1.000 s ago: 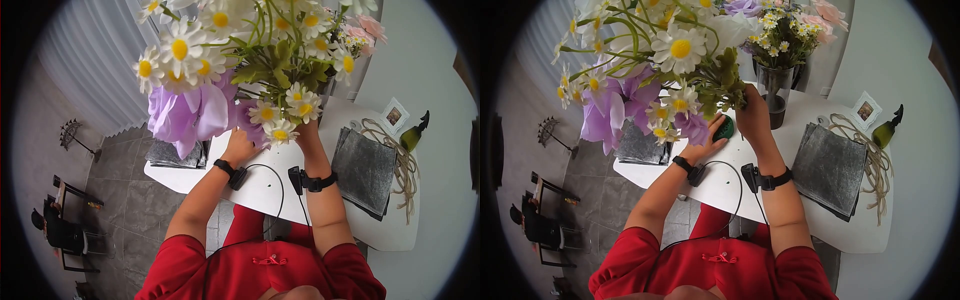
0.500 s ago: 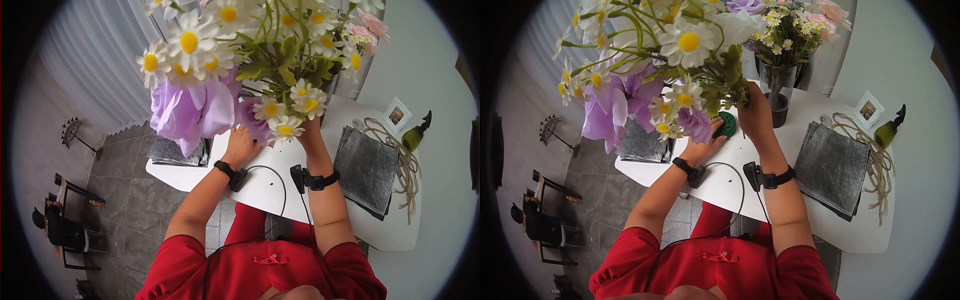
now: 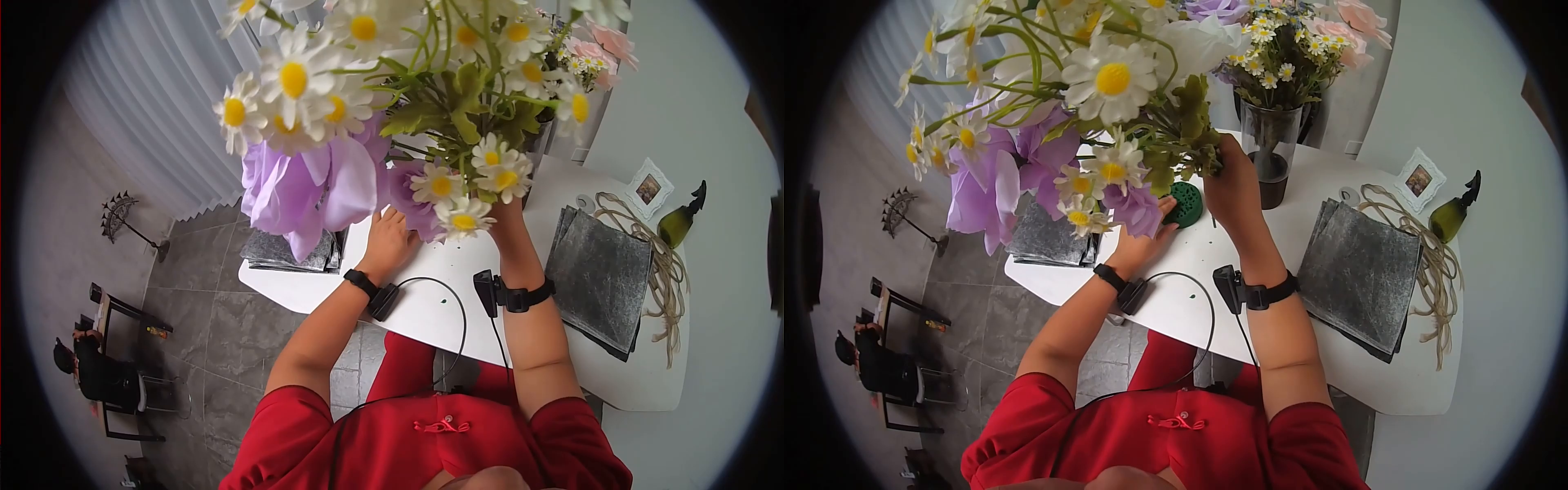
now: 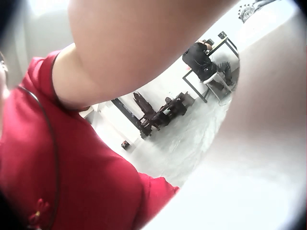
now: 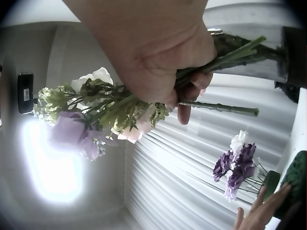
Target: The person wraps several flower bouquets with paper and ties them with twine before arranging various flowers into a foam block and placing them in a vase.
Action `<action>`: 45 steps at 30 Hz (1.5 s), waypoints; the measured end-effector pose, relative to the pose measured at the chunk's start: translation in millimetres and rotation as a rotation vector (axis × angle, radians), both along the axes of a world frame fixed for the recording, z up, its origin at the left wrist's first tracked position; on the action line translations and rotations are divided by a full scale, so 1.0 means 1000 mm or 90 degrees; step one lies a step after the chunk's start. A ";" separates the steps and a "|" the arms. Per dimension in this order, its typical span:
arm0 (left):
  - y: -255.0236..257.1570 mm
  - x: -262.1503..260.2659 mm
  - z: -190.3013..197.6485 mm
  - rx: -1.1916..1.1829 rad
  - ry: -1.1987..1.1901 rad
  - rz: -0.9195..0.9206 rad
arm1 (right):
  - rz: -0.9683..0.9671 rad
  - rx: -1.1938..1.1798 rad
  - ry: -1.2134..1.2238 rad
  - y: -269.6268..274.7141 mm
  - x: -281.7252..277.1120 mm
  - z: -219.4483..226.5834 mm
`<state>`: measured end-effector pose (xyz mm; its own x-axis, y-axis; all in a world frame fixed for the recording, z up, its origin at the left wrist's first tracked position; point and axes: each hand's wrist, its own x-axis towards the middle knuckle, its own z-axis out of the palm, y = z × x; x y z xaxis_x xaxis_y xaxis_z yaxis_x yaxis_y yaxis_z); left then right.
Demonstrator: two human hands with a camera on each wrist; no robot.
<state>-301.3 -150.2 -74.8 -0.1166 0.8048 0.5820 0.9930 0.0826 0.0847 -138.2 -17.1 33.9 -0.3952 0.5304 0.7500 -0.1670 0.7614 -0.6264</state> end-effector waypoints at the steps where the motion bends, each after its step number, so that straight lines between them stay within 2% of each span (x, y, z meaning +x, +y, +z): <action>1: -0.001 -0.001 -0.001 -0.001 0.001 -0.001 | 0.013 -0.037 0.008 -0.002 0.000 0.004; 3: -0.004 -0.002 -0.004 0.041 -0.035 0.038 | 0.028 -0.138 -0.013 -0.004 -0.002 0.009; 5: -0.006 0.000 -0.005 0.048 -0.007 0.013 | 0.032 -0.145 -0.017 -0.004 -0.002 0.006; 6: -0.006 0.000 -0.004 0.056 0.022 -0.013 | 0.001 -0.015 -0.003 -0.001 -0.003 0.002; 9: -0.007 -0.007 -0.010 -0.004 0.080 0.034 | -0.023 0.044 -0.054 0.001 -0.001 0.000; 12: -0.004 -0.013 -0.018 -0.004 0.055 0.021 | -0.030 0.014 -0.056 -0.001 -0.002 0.000; 16: -0.006 -0.010 -0.001 -0.038 0.048 0.021 | -0.025 0.060 -0.038 0.004 -0.006 -0.007; 18: -0.006 -0.015 -0.002 -0.098 -0.019 0.077 | -0.037 0.085 -0.023 0.002 -0.004 -0.004; 20: -0.005 -0.017 -0.002 -0.132 -0.059 0.100 | -0.025 -0.024 -0.102 -0.002 -0.001 0.002; 21: -0.003 -0.017 0.000 -0.120 -0.050 0.066 | -0.025 -0.025 -0.102 -0.004 -0.001 0.002; 23: 0.000 -0.013 0.007 -0.108 -0.039 0.032 | 0.006 -0.070 -0.014 -0.007 -0.001 0.004; 28: 0.007 -0.020 -0.003 -0.133 -0.086 0.053 | 0.005 -0.067 -0.054 -0.001 -0.002 -0.002; 29: 0.008 -0.020 0.003 -0.141 -0.095 0.059 | 0.015 -0.056 -0.066 0.005 -0.004 -0.005; 31: 0.004 0.014 0.046 -0.202 -0.133 0.101 | 0.002 0.003 -0.055 0.008 -0.005 -0.007; 32: 0.007 0.016 0.043 -0.156 -0.125 0.067 | -0.022 0.052 -0.040 0.009 -0.005 -0.008; 33: 0.010 0.022 0.048 -0.116 -0.151 -0.001 | -0.003 0.000 -0.023 0.010 -0.007 -0.009; 35: 0.027 0.013 0.024 -0.150 -0.098 0.034 | 0.065 -0.168 0.011 0.010 -0.008 -0.013; 36: 0.035 0.005 0.009 -0.159 -0.082 0.047 | 0.085 -0.210 0.019 0.012 -0.008 -0.015; 37: 0.045 -0.005 -0.006 -0.123 -0.001 0.077 | 0.087 -0.214 0.019 0.015 -0.008 -0.019; 38: 0.048 -0.009 -0.003 -0.103 0.041 0.092 | 0.089 -0.217 0.019 0.018 -0.008 -0.021; 39: 0.051 -0.013 0.000 -0.081 0.083 0.109 | 0.141 -0.287 0.074 0.020 -0.007 -0.023; 41: 0.052 -0.023 0.004 -0.075 -0.053 0.030 | 0.192 -0.356 0.131 0.020 -0.007 -0.020; 42: 0.055 -0.030 0.009 -0.073 -0.088 0.017 | 0.104 -0.224 0.068 0.016 -0.005 -0.011; 45: 0.062 -0.067 0.022 -0.098 -0.145 0.055 | 0.025 -0.052 0.027 0.005 -0.002 0.001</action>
<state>-368.2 -88.2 -53.1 -0.3023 0.8630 0.4047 0.9386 0.1954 0.2844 -139.7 -12.3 34.7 -0.3859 0.5754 0.7211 -0.2235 0.7000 -0.6782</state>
